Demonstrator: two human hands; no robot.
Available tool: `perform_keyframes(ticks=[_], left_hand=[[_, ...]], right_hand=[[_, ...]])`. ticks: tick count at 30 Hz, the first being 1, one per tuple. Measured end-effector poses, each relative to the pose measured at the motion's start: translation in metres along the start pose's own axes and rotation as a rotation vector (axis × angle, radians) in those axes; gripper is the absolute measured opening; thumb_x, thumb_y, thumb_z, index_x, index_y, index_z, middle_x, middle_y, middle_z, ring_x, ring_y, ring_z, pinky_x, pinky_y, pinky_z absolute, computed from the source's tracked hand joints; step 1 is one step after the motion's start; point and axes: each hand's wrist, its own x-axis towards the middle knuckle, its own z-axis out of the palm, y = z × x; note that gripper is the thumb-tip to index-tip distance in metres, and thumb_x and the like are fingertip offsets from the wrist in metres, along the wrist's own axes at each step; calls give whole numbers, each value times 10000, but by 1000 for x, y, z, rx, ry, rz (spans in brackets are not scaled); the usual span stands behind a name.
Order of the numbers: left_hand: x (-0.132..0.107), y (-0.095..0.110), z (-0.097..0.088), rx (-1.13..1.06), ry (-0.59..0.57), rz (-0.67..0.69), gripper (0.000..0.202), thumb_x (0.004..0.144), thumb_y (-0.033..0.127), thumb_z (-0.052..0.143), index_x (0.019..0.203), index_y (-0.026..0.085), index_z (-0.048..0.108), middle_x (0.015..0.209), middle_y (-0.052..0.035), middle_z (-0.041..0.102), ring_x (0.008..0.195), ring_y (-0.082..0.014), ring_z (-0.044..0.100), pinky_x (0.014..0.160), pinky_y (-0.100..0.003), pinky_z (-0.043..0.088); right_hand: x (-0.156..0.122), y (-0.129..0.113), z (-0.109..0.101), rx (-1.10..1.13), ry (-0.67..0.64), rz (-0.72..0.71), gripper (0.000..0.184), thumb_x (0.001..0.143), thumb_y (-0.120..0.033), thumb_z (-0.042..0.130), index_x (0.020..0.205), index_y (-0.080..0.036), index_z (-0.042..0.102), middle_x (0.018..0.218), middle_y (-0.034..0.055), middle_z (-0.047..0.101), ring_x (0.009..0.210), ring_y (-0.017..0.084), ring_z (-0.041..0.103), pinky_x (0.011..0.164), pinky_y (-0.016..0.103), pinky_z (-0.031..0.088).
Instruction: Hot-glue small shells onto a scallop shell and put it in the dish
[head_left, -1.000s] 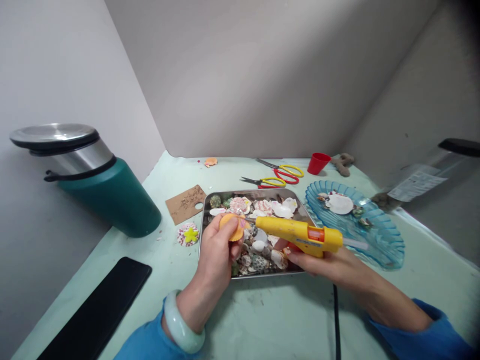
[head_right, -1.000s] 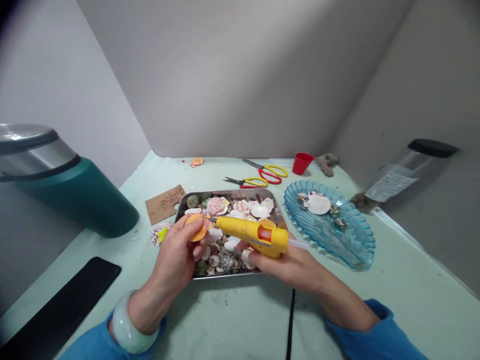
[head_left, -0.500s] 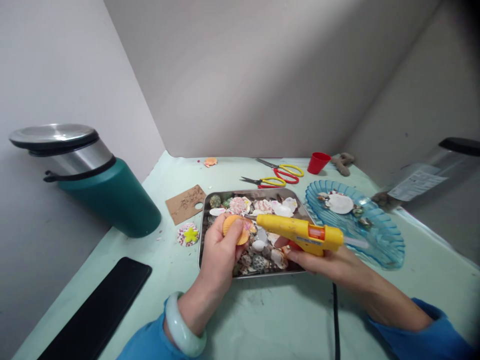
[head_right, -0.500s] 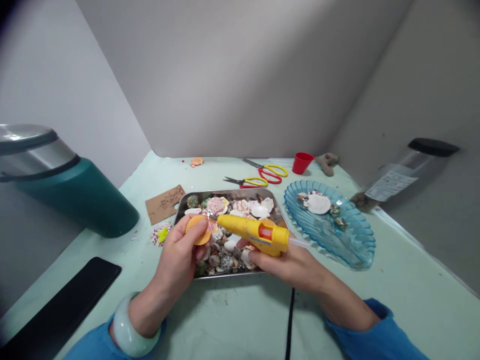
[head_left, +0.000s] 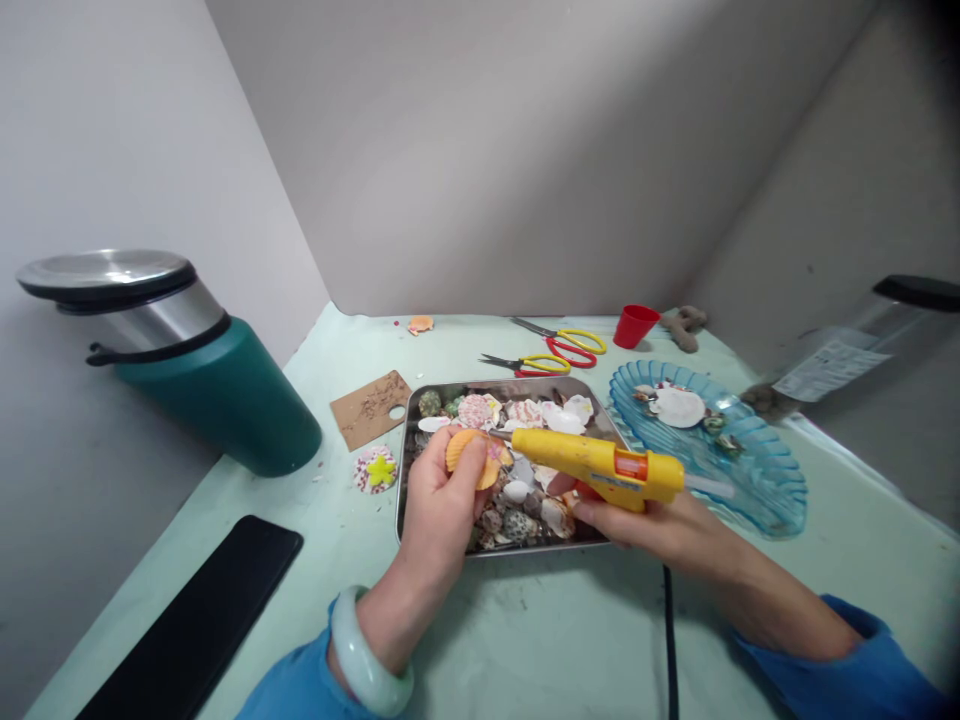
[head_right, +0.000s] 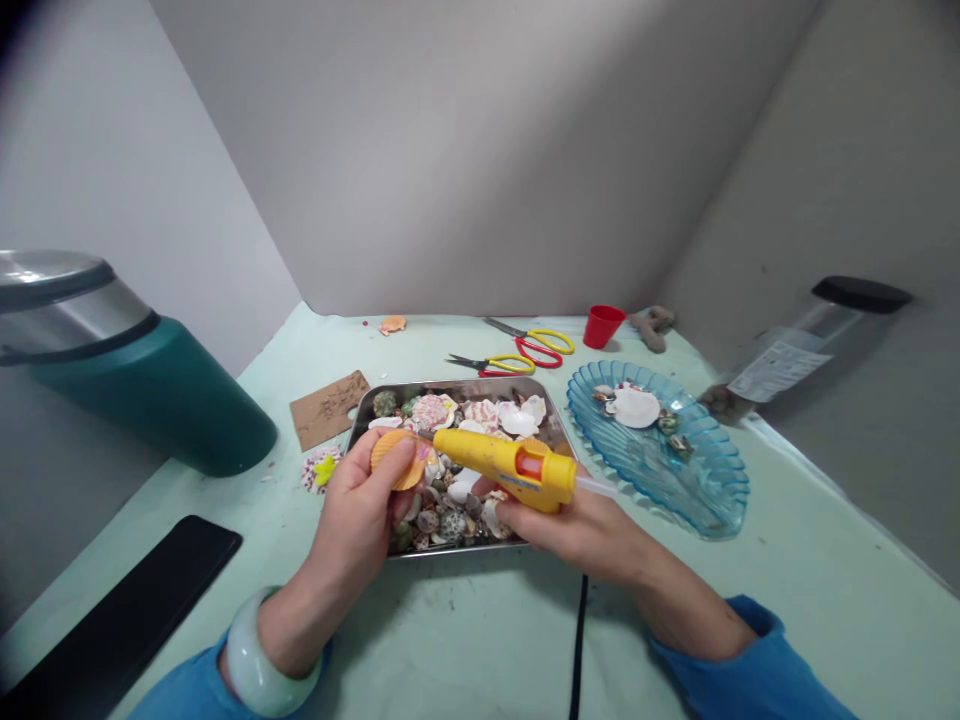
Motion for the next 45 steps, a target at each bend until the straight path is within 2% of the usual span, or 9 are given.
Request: perform_keyframes(ticks=[7,12,16,23,28,33,37,45], left_hand=[[-1,-2,-1,104,34,34,197,866,380,586,831,200,517,601,64,522,426,-55,370,406,-181,291],[0,-1,0,92,43,37,199,854,383,601,847,203,516,592,68,509,421,-59,363,395,-180,288],[0,-2,0,97,40,40,184,855,362,599,831,200,515,575,73,489,421,-54,357,395,-174,287],[-1,1,3,79,30,29,181,842,338,610,806,194,507,569,77,497,399,-43,343,375,-167,269],[0,1,1,21,24,18,184,846,352,608,831,195,512,553,84,487,390,-41,335,379,-167,261],[2,1,0,-14,45,5,209,834,371,618,831,191,510,541,86,481,382,-40,326,380,-169,262],[2,3,1,-52,77,3,218,817,356,633,809,191,490,541,90,488,370,-38,325,373,-167,272],[2,5,0,-105,122,3,203,835,342,620,828,188,488,514,90,495,387,-46,353,381,-160,307]], right_hand=[[1,-3,0,-34,39,-92,250,870,-389,592,1036,-256,722,822,33,721,711,218,674,604,286,572],[2,-4,2,-79,71,-180,224,873,-340,589,1013,-248,737,834,47,732,681,216,681,564,282,571],[2,-1,2,-54,72,-166,231,877,-348,590,1034,-256,732,852,44,742,728,231,698,610,300,589],[1,2,0,-72,71,-134,235,876,-354,595,1051,-266,726,805,27,734,645,209,682,524,273,559],[2,1,1,-76,64,-146,237,883,-353,588,1055,-266,725,872,38,747,716,232,697,598,309,580],[2,0,0,-88,63,-200,221,876,-369,584,995,-264,738,843,41,733,723,237,694,610,316,581],[1,2,0,-91,46,-163,233,882,-379,575,1024,-284,733,820,38,722,689,230,690,551,296,571],[0,3,1,-59,28,-132,233,886,-384,578,1028,-276,728,847,48,723,702,233,689,564,296,570]])
